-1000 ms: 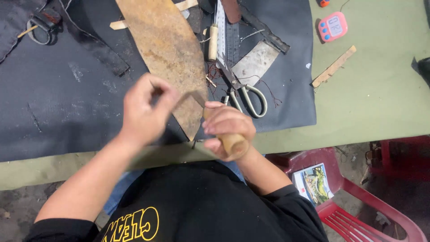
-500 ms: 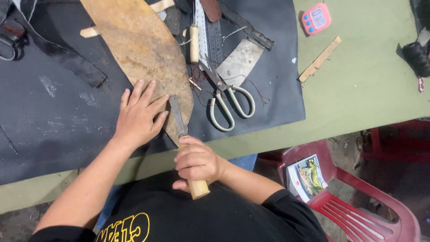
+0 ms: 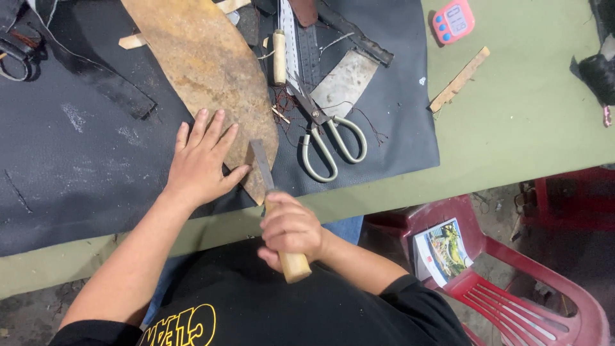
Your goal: The person is using a metal file to scrape and thin the surface of a piece of leather on a workshop table.
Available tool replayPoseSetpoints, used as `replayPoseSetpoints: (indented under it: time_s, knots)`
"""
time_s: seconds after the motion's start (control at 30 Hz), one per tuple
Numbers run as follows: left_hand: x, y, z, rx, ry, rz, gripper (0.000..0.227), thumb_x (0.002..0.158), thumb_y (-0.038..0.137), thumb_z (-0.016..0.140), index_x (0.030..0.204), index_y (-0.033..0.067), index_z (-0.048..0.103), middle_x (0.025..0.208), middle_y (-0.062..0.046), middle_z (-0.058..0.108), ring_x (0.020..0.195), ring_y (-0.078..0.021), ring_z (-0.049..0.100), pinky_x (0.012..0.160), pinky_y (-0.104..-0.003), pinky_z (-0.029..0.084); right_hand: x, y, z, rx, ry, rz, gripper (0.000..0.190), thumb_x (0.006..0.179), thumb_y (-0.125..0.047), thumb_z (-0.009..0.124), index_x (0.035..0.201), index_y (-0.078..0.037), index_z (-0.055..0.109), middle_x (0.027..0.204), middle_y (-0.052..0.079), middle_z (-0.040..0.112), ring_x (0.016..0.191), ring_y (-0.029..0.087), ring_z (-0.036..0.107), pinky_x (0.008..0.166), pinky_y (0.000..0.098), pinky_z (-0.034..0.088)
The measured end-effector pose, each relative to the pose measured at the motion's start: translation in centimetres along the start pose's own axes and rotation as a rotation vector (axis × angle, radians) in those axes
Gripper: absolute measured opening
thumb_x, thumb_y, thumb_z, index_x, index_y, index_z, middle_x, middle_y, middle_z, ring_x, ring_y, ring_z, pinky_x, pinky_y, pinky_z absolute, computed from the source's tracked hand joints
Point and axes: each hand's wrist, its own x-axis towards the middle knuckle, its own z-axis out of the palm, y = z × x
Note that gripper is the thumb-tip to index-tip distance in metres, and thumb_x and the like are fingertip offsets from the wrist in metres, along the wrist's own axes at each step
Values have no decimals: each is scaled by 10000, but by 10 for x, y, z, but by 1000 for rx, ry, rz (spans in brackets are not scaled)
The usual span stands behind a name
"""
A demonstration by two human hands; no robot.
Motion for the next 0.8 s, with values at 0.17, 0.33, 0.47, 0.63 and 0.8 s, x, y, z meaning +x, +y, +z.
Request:
replayPoseSetpoints:
  time_s: [0.17, 0.33, 0.47, 0.63, 0.8]
  knots:
    - [0, -4, 6, 28, 23, 21, 870, 859, 653, 624, 1549, 137, 503, 1707, -129, 315, 1584, -375, 186, 1227, -621, 137, -19, 51, 22, -247, -69, -122, 184, 806, -183, 817, 721, -128, 663, 814, 52, 713, 818, 278, 731, 1029, 571, 503]
    - [0, -2, 2, 38, -60, -35, 849, 876, 674, 586, 1556, 178, 475, 1722, -91, 272, 1591, -350, 163, 1239, -619, 122, 14, 21, 2, -95, -31, 68, 229, 874, -215, 802, 760, -84, 654, 813, 72, 703, 795, 304, 706, 1023, 593, 484]
    - [0, 0, -1, 71, 40, 12, 866, 831, 643, 654, 1533, 157, 508, 1672, -132, 363, 1549, -389, 269, 1204, -622, 197, 8, -16, -14, -5, 28, 220, 268, 872, -282, 796, 770, -53, 701, 801, 106, 735, 775, 331, 731, 1004, 642, 502]
    - [2, 7, -18, 37, -10, 9, 841, 837, 655, 666, 1489, 140, 536, 1626, -152, 400, 1531, -399, 280, 1178, -631, 245, 3, 5, -15, -7, 108, 142, 344, 891, -337, 778, 761, -34, 676, 789, 129, 706, 772, 320, 712, 1004, 596, 513]
    - [1, 2, -8, 80, 6, 9, 895, 824, 687, 651, 1523, 154, 481, 1628, -145, 380, 1536, -374, 266, 1190, -614, 251, 15, 52, -8, -24, 136, 70, 333, 872, -300, 788, 756, -5, 685, 787, 159, 710, 804, 352, 720, 1034, 601, 494]
